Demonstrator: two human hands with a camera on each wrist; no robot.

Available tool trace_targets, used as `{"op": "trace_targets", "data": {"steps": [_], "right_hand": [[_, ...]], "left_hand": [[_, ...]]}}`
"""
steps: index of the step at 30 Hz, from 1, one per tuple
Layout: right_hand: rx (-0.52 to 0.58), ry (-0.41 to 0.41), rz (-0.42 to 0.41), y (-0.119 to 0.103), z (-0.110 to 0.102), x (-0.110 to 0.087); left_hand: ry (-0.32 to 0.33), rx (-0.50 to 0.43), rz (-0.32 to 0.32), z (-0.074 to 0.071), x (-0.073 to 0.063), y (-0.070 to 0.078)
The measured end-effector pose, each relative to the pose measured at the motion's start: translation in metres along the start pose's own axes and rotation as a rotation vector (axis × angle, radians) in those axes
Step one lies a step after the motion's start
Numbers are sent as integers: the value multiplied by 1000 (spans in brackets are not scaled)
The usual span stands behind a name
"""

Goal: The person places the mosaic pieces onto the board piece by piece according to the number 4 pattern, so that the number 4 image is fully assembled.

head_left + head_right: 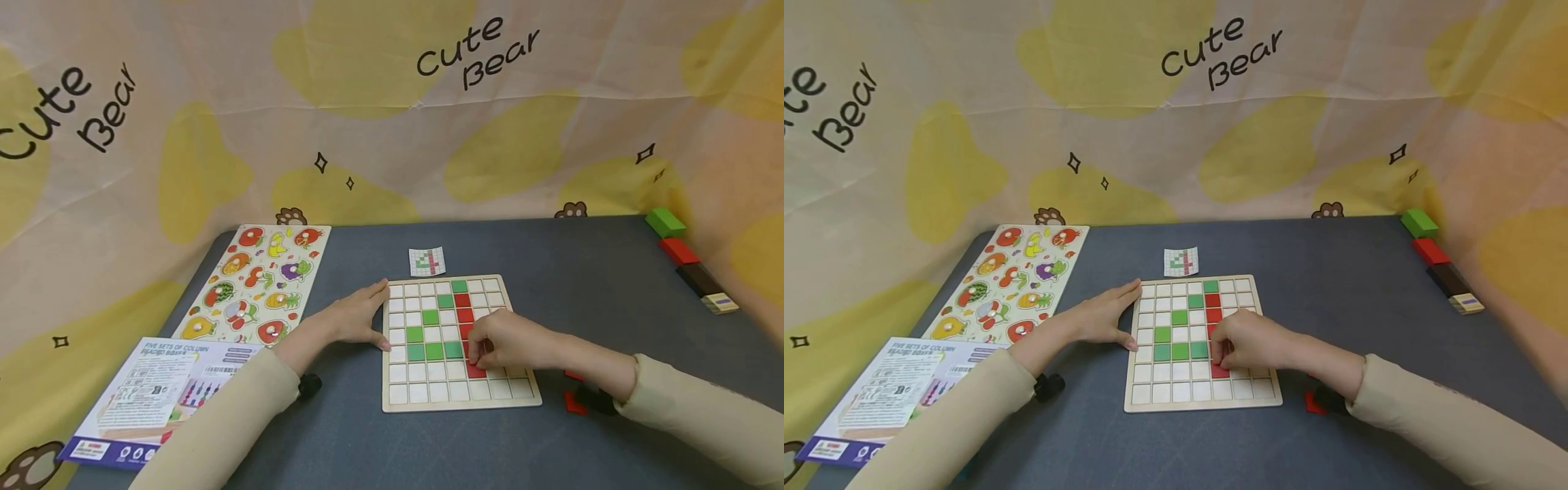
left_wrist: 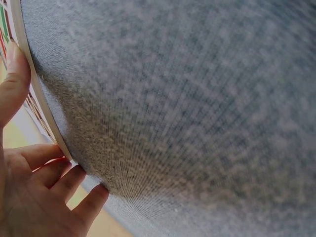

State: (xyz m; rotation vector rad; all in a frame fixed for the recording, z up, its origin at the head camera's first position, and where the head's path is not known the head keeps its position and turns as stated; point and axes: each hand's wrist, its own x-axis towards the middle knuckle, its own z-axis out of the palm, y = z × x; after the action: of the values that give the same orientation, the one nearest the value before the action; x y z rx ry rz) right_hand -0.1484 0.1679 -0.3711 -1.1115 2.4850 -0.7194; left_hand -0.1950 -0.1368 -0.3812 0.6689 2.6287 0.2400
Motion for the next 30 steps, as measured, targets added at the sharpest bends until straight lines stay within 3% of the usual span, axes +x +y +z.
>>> {"op": "trace_targets", "data": {"steps": [6,11,19,24,30], "right_hand": [[11,-2,5,8,-10,-11],[84,-21,-2,26,-29,-34],[196,-171,4,66,-54,-81],[220,-211,-7,83,-56,-98],[222,-183,-54,92,-50,-101]], "left_hand": [[-1,0,2,-1,0,0],[-2,-10,4,-1,-1,1],[-6,-7,-1,-1,-2,0],[-4,-10,4,-1,-2,0],[-2,-12,0,-1,-2,0]]}}
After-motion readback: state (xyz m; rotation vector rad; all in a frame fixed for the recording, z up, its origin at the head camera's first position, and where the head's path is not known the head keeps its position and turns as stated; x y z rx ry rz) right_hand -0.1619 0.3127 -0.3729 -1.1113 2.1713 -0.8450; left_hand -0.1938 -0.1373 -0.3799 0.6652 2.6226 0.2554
